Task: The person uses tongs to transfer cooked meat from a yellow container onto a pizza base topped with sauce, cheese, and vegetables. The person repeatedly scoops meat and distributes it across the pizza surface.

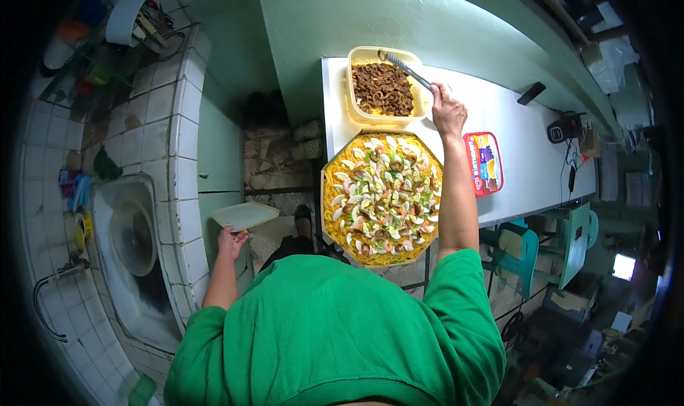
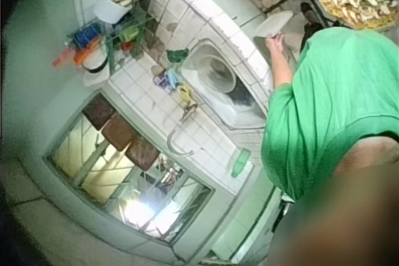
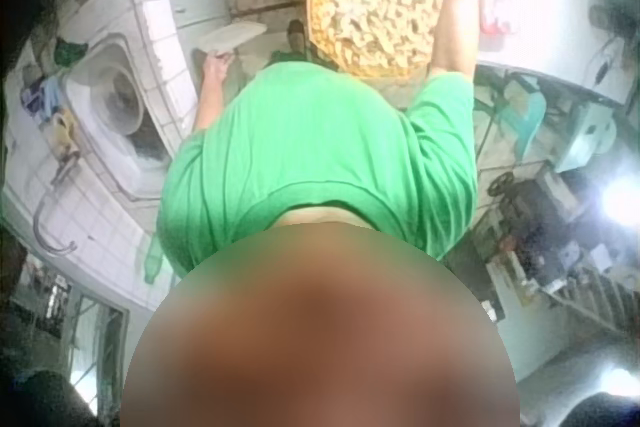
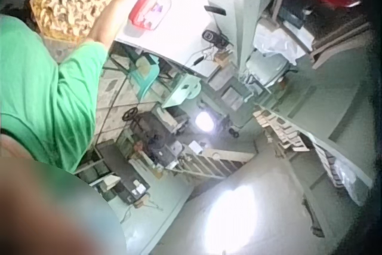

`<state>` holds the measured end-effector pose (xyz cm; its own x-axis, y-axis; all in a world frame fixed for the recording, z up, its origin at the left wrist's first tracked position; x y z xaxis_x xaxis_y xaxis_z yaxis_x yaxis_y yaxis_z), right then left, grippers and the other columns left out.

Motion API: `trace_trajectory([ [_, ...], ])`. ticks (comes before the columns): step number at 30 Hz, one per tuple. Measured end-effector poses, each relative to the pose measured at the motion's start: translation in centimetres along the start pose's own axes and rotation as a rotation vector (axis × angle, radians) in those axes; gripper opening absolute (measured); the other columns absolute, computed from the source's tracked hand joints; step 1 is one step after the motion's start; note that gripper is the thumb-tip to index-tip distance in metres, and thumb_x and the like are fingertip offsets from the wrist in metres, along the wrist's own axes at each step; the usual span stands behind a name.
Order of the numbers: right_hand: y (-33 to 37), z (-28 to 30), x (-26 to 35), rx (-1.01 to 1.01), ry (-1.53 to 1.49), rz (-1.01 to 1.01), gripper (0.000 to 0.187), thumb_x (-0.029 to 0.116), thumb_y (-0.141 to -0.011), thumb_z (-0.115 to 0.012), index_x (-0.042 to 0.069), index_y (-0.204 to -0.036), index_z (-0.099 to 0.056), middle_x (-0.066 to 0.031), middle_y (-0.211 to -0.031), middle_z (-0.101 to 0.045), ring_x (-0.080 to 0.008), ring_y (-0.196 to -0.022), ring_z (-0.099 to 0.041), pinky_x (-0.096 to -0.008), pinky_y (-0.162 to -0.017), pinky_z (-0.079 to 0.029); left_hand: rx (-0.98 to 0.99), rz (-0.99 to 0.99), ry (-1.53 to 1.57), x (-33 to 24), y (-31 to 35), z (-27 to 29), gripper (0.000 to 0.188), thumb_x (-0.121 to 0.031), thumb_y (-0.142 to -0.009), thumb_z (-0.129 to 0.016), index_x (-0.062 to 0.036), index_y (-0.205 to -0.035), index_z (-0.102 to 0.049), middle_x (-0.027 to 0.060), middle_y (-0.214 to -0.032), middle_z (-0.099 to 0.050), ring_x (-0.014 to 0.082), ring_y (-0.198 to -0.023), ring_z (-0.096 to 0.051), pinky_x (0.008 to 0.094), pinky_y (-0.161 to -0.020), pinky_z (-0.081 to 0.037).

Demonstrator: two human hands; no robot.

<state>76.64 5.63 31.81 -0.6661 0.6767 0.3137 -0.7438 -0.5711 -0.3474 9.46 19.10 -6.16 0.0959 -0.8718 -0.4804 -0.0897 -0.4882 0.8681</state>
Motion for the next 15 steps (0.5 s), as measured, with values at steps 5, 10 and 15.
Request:
trace_trajectory([
  [5,4.0,0.4,-3.1,0.106,0.096,-0.089,0.027,0.036,-0.094,-0.048,0.018,-0.102,-0.067,-0.0162,-0.084,-0.068,-0.0361,-0.084,-0.065,-0.0463,-0.077,-0.05,0.024,0.044,0.001,0.5,-0.5,-0.2,0.032,-0.021,-0.088,-0.051,-0.0022,-0.113,-0.046,0.0159,-0.099,-0.056,0.0309,-0.086,-0.063,0.0455,-0.08,-0.052],
  [10,10.3,9.6,-9.4,-0.144,-0.289,-0.106,0.024,0.022,-0.093,-0.054,0.004,-0.096,-0.069,-0.0166,-0.086,-0.067,-0.0319,-0.077,-0.065,-0.0387,-0.072,-0.049,-0.005,0.037,-0.031,0.7,-0.4,-0.2,0.032,-0.022,-0.087,-0.052,-0.001,-0.111,-0.048,0.015,-0.099,-0.057,0.0309,-0.086,-0.062,0.0464,-0.085,-0.05],
  [15,22.3,18.6,-17.1,-0.135,-0.156,-0.386,0.025,0.022,-0.094,-0.056,0.0,-0.096,-0.067,-0.0125,-0.079,-0.066,-0.0211,-0.07,-0.061,-0.032,-0.067,-0.047,-0.02,0.019,-0.04,1.1,0.3,0.7,0.033,-0.022,-0.087,-0.052,-0.001,-0.112,-0.047,0.0153,-0.099,-0.056,0.031,-0.087,-0.062,0.0471,-0.087,-0.05],
])
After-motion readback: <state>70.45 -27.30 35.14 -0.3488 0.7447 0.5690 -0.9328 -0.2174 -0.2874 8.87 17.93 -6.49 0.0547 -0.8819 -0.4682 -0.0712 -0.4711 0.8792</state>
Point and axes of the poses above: each hand's wrist, its own y-axis away from the middle knuckle, its own z-axis out of the back of the hand, x = y × z, the point moved 9 cm from there along -y, towards the middle knuckle
